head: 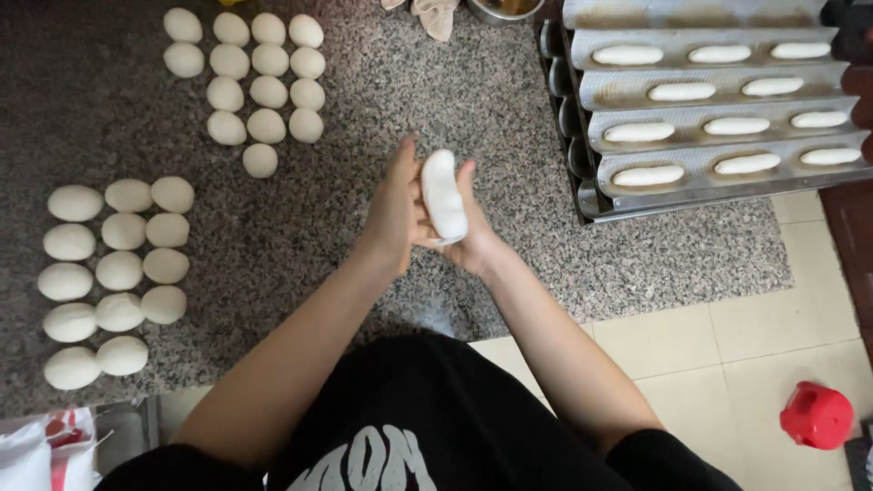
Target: Shaping small portions of dough into elongated bread rolls and placing them into a specialized baking tray.
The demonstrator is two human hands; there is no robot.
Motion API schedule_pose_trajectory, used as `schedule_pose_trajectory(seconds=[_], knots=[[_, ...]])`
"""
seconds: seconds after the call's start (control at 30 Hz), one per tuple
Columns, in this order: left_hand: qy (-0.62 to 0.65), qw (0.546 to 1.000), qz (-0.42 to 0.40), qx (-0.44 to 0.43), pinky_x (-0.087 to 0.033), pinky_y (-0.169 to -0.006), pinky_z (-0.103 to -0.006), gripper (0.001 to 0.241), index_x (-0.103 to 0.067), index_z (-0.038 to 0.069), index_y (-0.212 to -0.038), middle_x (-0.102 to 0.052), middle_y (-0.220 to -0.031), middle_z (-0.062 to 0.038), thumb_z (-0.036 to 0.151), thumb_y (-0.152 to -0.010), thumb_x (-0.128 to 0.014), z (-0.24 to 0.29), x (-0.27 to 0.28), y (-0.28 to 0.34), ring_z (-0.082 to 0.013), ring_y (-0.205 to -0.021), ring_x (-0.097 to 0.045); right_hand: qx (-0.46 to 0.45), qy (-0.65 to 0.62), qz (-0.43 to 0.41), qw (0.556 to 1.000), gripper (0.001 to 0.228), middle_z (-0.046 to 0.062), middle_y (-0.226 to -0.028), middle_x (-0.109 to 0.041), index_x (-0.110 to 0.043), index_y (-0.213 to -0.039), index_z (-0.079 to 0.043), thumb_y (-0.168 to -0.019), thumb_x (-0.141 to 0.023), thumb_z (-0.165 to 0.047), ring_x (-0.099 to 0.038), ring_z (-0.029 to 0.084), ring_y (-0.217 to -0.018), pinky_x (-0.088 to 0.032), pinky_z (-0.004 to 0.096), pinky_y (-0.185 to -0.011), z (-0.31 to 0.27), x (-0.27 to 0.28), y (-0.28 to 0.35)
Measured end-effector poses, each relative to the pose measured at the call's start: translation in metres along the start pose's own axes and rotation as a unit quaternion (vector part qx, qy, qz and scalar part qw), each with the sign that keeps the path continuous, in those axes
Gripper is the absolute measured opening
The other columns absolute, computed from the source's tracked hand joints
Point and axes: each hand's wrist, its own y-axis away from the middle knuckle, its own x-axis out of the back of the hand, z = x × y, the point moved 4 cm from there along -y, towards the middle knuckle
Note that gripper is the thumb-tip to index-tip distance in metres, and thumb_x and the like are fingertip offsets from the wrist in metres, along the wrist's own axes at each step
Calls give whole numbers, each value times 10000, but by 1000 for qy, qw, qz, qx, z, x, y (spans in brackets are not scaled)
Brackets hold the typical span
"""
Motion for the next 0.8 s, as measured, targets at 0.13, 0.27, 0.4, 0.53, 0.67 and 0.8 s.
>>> schedule_pose_trajectory(seconds=[0.13, 0.27, 0.4, 0.53, 0.67, 0.8], knots=[[-57, 996, 65, -23, -653, -818, -388, 789, -586, 35, -1341, -743, -1190, -195, 652, -984, -248, -5, 43, 0, -236, -1001, -774, -47, -129, 7, 990, 881, 196, -1242, -707, -567, -1356, -31, -895, -232, -703, -730, 297, -1119, -602, 437, -978, -36, -15, 4], [-137, 989, 53, 10, -622, -844, -421, 751, -550, -3, -1388, -692, -1250, -245, 585, -997, -295, -53, 86, -30, -290, -1020, -758, -56, 393, 28, 917, 313, 121, -1157, -751, -683, -1241, -59, -980, -671, -231, -741, 218, -1061, -600, 372, -941, -80, -20, -11], [-257, 964, 58, -17, -522, -910, -377, 701, -448, 1, -1479, -556, -1418, -183, 538, -1034, -378, -91, 110, -51, -276, -1136, -682, 124, 731, 76, 667, 167, 90, -1033, -782, -759, -1129, -119, -983, -682, -147, -769, 181, -885, -638, 320, -836, -149, -83, -13], [-221, 972, 81, -6, -534, -918, -349, 651, -413, -20, -1471, -573, -1422, -194, 449, -1025, -478, -133, 134, -71, -284, -1144, -697, 342, 723, 121, 589, 260, 129, -1190, -738, -742, -1216, -112, -975, -682, -35, -743, 225, -988, -625, 331, -863, -135, -99, -13], [-265, 960, 86, -14, -584, -820, -396, 441, -544, -25, -1357, -682, -1215, -179, 244, -1008, -547, -118, 127, -53, -289, -982, -708, 244, 741, 122, 613, 507, 196, -1136, -707, -555, -1416, -128, -933, -593, 20, -718, 299, -944, -625, 374, -776, -24, -43, -39], [-412, 868, 156, -229, -565, -786, -418, 327, -642, -48, -1194, -644, -1040, -201, 71, -893, -692, -120, 132, -48, -310, -911, -667, 98, 691, 3, 717, 420, 170, -1394, -629, -687, -1233, -48, -823, -623, 17, -692, 417, -1061, -551, 491, -908, 59, -3, -12]])
